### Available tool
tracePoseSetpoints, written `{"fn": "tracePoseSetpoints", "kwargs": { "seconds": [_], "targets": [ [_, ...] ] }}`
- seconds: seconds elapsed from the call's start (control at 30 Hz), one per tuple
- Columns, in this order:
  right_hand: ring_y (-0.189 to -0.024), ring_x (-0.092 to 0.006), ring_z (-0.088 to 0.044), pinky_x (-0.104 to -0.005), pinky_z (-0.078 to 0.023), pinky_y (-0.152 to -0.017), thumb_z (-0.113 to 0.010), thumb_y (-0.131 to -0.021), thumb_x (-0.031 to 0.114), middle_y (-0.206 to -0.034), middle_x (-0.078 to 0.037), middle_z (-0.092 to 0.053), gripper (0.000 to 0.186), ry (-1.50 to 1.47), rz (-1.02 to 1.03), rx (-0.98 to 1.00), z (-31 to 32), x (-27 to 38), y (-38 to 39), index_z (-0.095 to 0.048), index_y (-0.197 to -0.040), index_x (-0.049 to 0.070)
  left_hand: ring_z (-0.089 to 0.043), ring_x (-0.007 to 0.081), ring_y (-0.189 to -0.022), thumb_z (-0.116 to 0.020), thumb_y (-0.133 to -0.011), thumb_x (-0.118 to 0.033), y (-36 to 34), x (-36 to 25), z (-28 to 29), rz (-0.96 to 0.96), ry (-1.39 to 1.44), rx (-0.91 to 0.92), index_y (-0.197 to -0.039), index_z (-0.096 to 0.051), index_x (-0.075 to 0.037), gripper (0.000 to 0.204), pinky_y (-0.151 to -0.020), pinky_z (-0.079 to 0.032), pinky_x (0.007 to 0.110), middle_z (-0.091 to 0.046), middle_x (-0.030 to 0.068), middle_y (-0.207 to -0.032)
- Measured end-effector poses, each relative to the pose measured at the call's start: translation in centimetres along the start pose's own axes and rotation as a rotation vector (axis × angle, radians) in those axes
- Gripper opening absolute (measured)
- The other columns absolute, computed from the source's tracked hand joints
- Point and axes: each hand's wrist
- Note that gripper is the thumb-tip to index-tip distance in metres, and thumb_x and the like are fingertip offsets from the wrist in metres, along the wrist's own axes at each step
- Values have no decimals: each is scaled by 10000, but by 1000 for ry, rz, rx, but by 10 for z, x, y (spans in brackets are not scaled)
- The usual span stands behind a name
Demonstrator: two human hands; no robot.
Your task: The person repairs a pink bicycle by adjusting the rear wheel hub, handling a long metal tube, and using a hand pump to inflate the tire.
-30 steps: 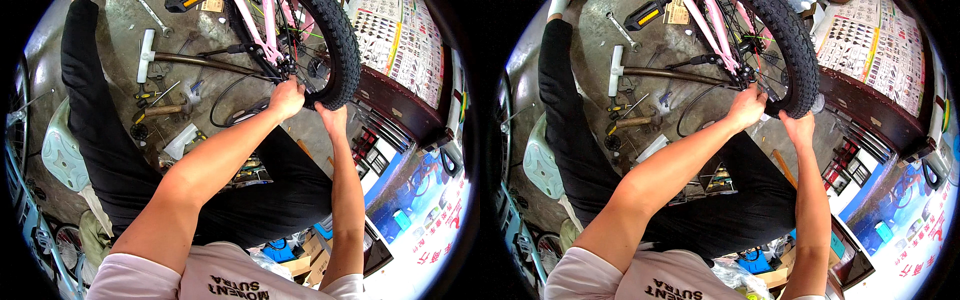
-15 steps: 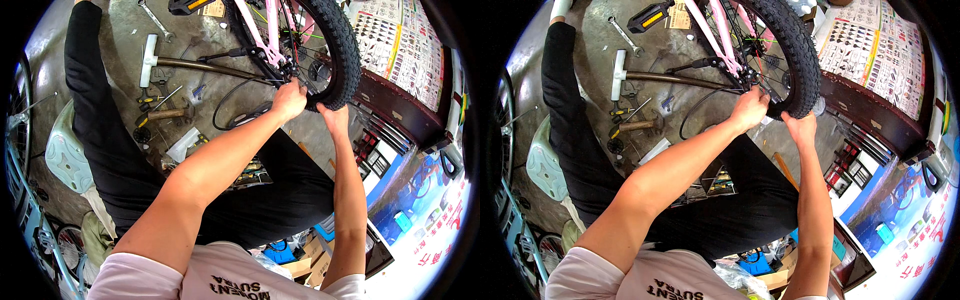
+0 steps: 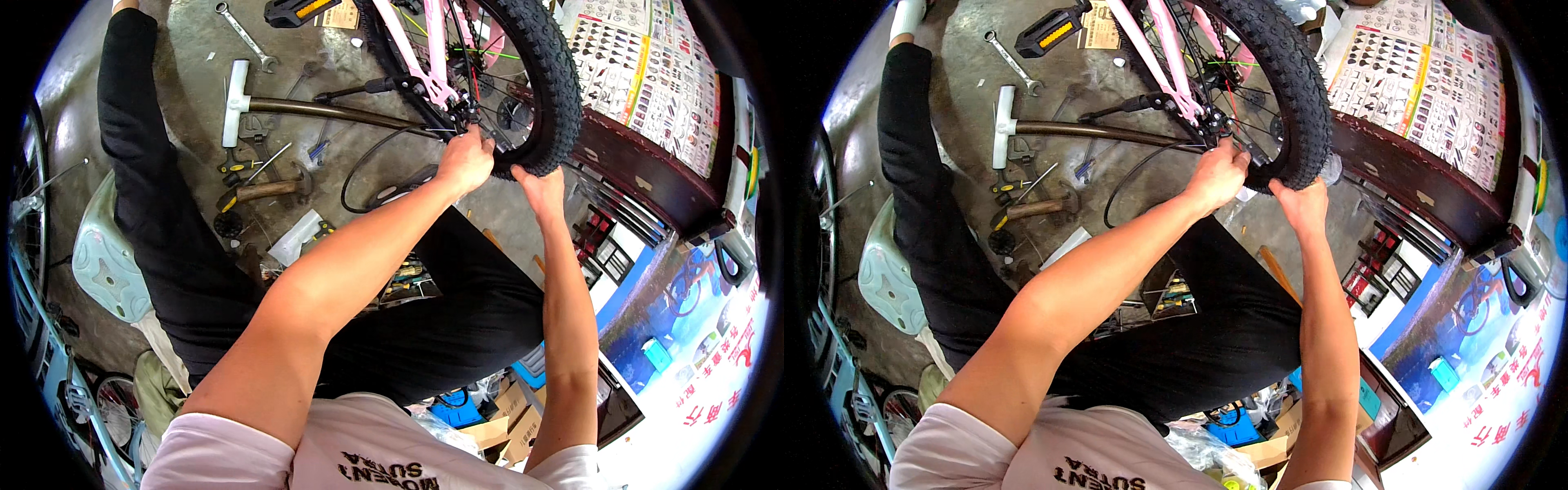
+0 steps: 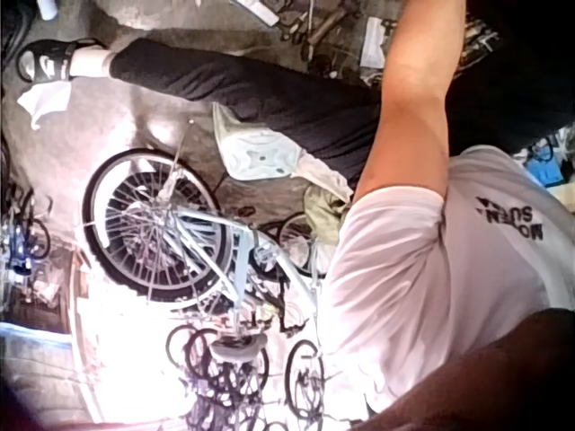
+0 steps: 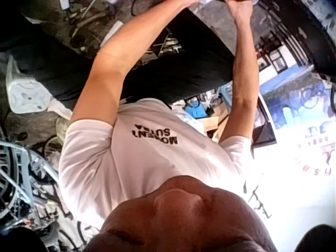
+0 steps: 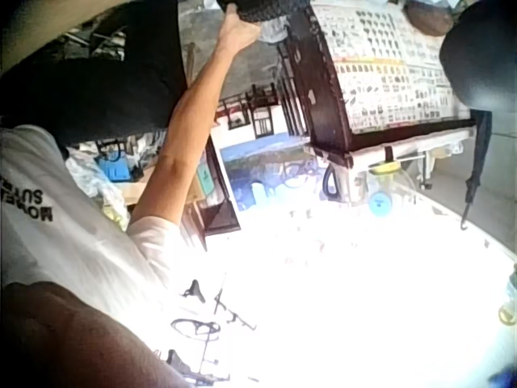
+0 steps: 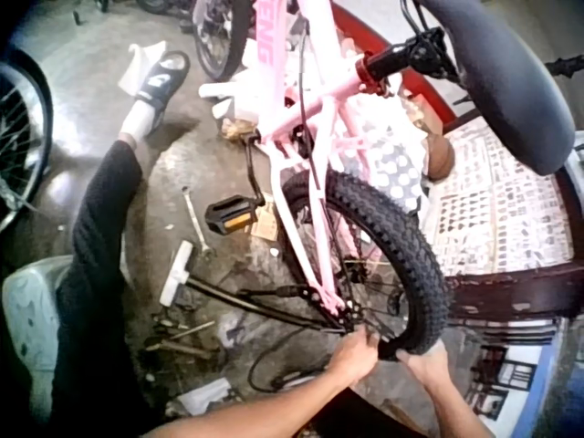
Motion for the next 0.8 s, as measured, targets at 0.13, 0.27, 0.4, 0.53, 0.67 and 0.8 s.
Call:
{"fn": "tracePoseSetpoints", "kwargs": {
  "seconds": [0.13, 0.27, 0.4, 0.53, 0.67, 0.8],
  "targets": [
    [-990, -209, -687, -347, -514, -896, -805, -705, 162, -1050, -98, -748, 419, 16, -26, -5, 1, 5, 2, -716, -1090, 22, -651, 491, -1011, -513, -992, -265, 1, -1, 0, 2, -8, -3, -1207, -520, 131, 451, -916, -491, 551, -671, 350, -1017],
    [-991, -214, -687, -346, -514, -898, -802, -705, 167, -1058, -103, -747, 429, 9, -1, -16, 1, 5, 2, -715, -1098, 18, -656, 467, -1003, -557, -977, -225, 1, -4, -1, 46, -8, -30, -1158, -554, 71, 346, -874, -483, 508, -681, 305, -982],
    [-993, -218, -687, -343, -513, -900, -796, -710, 162, -1059, -107, -747, 427, 12, -21, -14, 0, 8, 1, -713, -1102, 14, -659, 465, -1000, -560, -977, -233, -3, 2, -3, 35, -3, -33, -1158, -555, 70, 353, -873, -487, 504, -682, 306, -987],
    [-993, -211, -683, -338, -511, -898, -794, -711, 154, -1056, -107, -745, 427, 19, -21, -5, 0, 0, -3, -709, -1103, 9, -663, 463, -998, -562, -978, -238, -4, 2, -5, 40, 4, -26, -1148, -559, 70, 352, -873, -490, 501, -684, 305, -983],
    [-988, -201, -677, -336, -510, -895, -789, -714, 135, -1055, -101, -743, 429, 4, -22, -6, -1, -3, -4, -701, -1112, 2, -650, 491, -1019, -502, -998, -269, -2, -3, 0, 24, -45, 22, -1212, -516, 127, 451, -920, -494, 548, -674, 345, -1024],
    [-991, -202, -666, -332, -506, -899, -778, -721, 114, -1067, -100, -733, 437, -9, -2, 18, -1, -2, -5, -687, -1132, -5, -651, 494, -1011, -504, -997, -267, -2, -3, 0, 20, -46, 28, -1212, -510, 127, 449, -915, -494, 552, -674, 346, -1019]
  ]
}}
Point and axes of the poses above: each hand's wrist, its own y-axis away from the middle knuckle, its own z-axis out of the back of the hand, x = y × z
